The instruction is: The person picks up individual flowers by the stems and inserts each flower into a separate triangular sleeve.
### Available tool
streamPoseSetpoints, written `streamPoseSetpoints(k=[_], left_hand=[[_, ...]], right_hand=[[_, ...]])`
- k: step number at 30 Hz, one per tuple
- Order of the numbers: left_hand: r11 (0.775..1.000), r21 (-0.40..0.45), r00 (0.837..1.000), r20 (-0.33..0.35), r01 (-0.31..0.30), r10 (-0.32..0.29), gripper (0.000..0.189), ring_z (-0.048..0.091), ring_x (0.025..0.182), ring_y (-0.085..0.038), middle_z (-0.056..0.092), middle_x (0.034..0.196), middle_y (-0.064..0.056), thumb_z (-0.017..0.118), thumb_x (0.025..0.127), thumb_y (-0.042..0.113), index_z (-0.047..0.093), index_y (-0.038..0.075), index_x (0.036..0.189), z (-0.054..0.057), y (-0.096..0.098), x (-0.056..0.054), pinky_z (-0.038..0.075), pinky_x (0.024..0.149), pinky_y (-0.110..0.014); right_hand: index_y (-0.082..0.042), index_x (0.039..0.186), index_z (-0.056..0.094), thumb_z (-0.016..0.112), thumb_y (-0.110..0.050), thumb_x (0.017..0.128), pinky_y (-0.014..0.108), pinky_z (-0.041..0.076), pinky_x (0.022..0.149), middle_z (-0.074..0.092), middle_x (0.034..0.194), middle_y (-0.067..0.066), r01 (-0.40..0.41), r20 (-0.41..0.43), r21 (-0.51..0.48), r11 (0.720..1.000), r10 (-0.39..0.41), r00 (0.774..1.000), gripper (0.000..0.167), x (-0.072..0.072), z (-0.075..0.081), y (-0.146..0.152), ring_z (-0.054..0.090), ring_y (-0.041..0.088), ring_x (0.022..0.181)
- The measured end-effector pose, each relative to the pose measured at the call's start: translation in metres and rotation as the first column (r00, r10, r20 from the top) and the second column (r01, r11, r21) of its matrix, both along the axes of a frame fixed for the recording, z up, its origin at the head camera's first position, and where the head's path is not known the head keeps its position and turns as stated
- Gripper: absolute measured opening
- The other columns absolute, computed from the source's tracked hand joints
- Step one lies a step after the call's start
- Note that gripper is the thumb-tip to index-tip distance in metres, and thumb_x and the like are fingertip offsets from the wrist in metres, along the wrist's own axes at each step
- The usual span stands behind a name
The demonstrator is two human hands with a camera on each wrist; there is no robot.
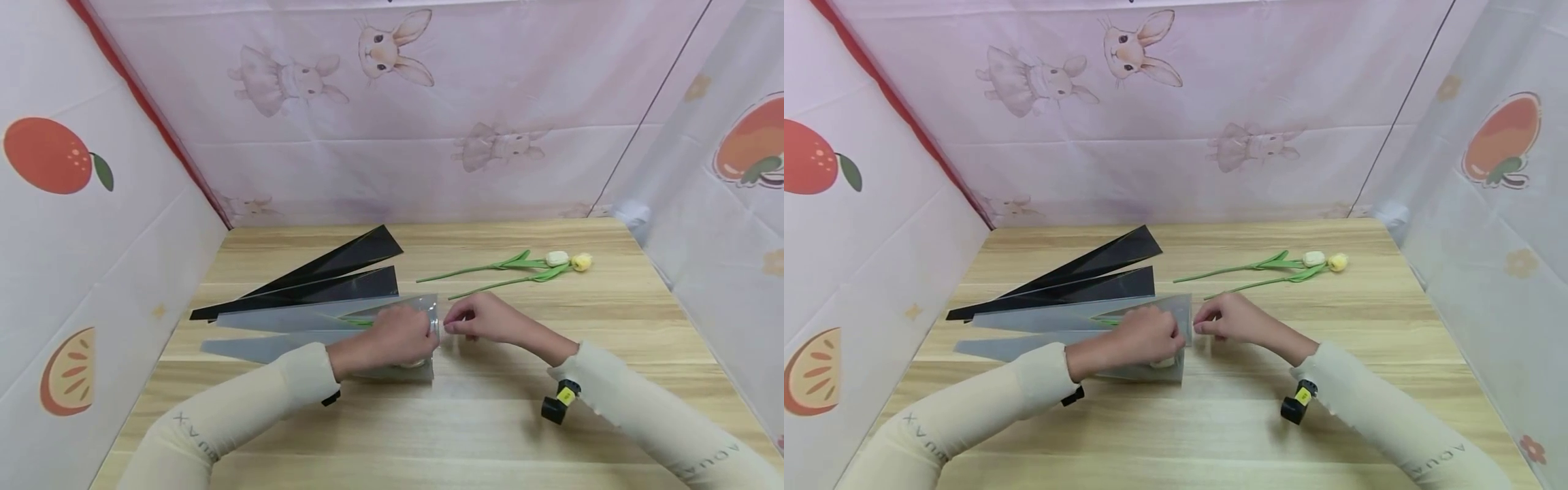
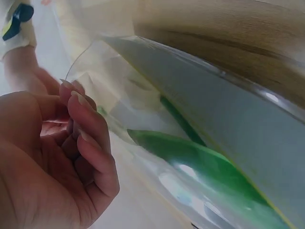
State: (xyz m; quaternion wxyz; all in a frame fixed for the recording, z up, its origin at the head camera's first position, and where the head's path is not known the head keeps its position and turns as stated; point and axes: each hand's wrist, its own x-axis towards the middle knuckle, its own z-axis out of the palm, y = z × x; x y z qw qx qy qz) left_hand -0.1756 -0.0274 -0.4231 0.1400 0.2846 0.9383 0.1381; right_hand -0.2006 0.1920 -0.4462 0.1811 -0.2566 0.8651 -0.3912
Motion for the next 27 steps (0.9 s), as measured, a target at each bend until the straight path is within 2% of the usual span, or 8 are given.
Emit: streamPoseSetpoints(k=[3, 8, 12, 17, 22, 24, 27], left_hand=[[0.999, -0.016, 0.999, -0.002, 0.038, -0.038, 0.049, 0.034, 0.043, -0.008, 0.031, 0.046, 0.011, 0.057, 0.097, 0.026, 0.042, 0.022, 0.051, -0.005, 0.001, 0.000, 0.028, 0.043, -0.026], [0.996, -0.072, 0.999, -0.015, 0.046, -0.047, 0.048, 0.034, 0.043, -0.008, 0.030, 0.047, 0.011, 0.058, 0.096, 0.026, 0.041, 0.022, 0.051, -0.010, 0.005, -0.001, 0.030, 0.041, -0.027], [0.993, -0.109, 0.998, -0.056, 0.036, -0.042, 0.052, 0.034, 0.043, -0.008, 0.029, 0.046, 0.011, 0.057, 0.098, 0.028, 0.040, 0.022, 0.049, -0.009, 0.006, -0.003, 0.029, 0.040, -0.027], [0.996, -0.078, 0.996, -0.072, 0.053, -0.059, 0.053, 0.029, 0.043, -0.007, 0.027, 0.046, 0.012, 0.055, 0.099, 0.028, 0.037, 0.023, 0.050, -0.002, 0.011, -0.012, 0.023, 0.041, -0.024], [1.000, -0.005, 0.995, -0.098, 0.030, -0.031, 0.052, 0.021, 0.043, -0.007, 0.025, 0.046, 0.012, 0.052, 0.100, 0.027, 0.035, 0.023, 0.052, 0.006, 0.006, -0.032, 0.015, 0.041, -0.024], [1.000, 0.023, 0.994, -0.113, -0.004, 0.006, 0.050, 0.016, 0.044, -0.007, 0.022, 0.047, 0.011, 0.051, 0.100, 0.025, 0.033, 0.023, 0.053, 0.007, -0.002, -0.044, 0.012, 0.042, -0.024], [0.997, 0.048, 0.992, -0.101, -0.067, 0.071, 0.048, 0.012, 0.047, -0.009, 0.020, 0.050, 0.009, 0.050, 0.100, 0.021, 0.032, 0.022, 0.055, 0.006, -0.016, -0.063, 0.012, 0.045, -0.026]], right_hand=[[-0.003, 0.105, 0.078, 0.072, -0.020, 0.097, 0.031, 0.056, 0.059, 0.077, 0.087, 0.016, 0.043, 0.012, 0.001, 0.999, -0.043, 0.999, 0.020, -0.005, 0.001, 0.011, 0.066, 0.017, 0.062], [-0.001, 0.110, 0.077, 0.071, -0.021, 0.098, 0.041, 0.060, 0.065, 0.077, 0.089, 0.017, 0.112, 0.018, 0.018, 0.994, -0.112, 0.994, 0.024, -0.014, 0.002, 0.027, 0.068, 0.020, 0.066], [-0.001, 0.113, 0.076, 0.069, -0.022, 0.099, 0.036, 0.060, 0.066, 0.076, 0.091, 0.018, 0.161, 0.022, 0.024, 0.987, -0.162, 0.987, 0.026, -0.020, 0.003, 0.039, 0.067, 0.017, 0.069], [-0.001, 0.116, 0.075, 0.067, -0.025, 0.101, 0.036, 0.061, 0.068, 0.077, 0.098, 0.018, 0.225, 0.012, 0.039, 0.974, -0.225, 0.974, 0.029, -0.025, 0.002, 0.060, 0.069, 0.019, 0.074], [0.002, 0.120, 0.072, 0.065, -0.021, 0.101, 0.036, 0.061, 0.072, 0.077, 0.107, 0.019, 0.307, 0.032, 0.043, 0.951, -0.309, 0.951, 0.030, -0.030, 0.002, 0.077, 0.073, 0.027, 0.082], [0.002, 0.121, 0.071, 0.065, -0.021, 0.101, 0.036, 0.062, 0.073, 0.076, 0.109, 0.019, 0.341, 0.046, 0.040, 0.939, -0.343, 0.938, 0.031, -0.034, 0.002, 0.081, 0.074, 0.030, 0.084], [0.003, 0.123, 0.070, 0.064, -0.021, 0.102, 0.038, 0.063, 0.075, 0.076, 0.110, 0.022, 0.384, 0.056, 0.026, 0.923, -0.384, 0.921, 0.033, -0.041, 0.000, 0.087, 0.074, 0.030, 0.084]])
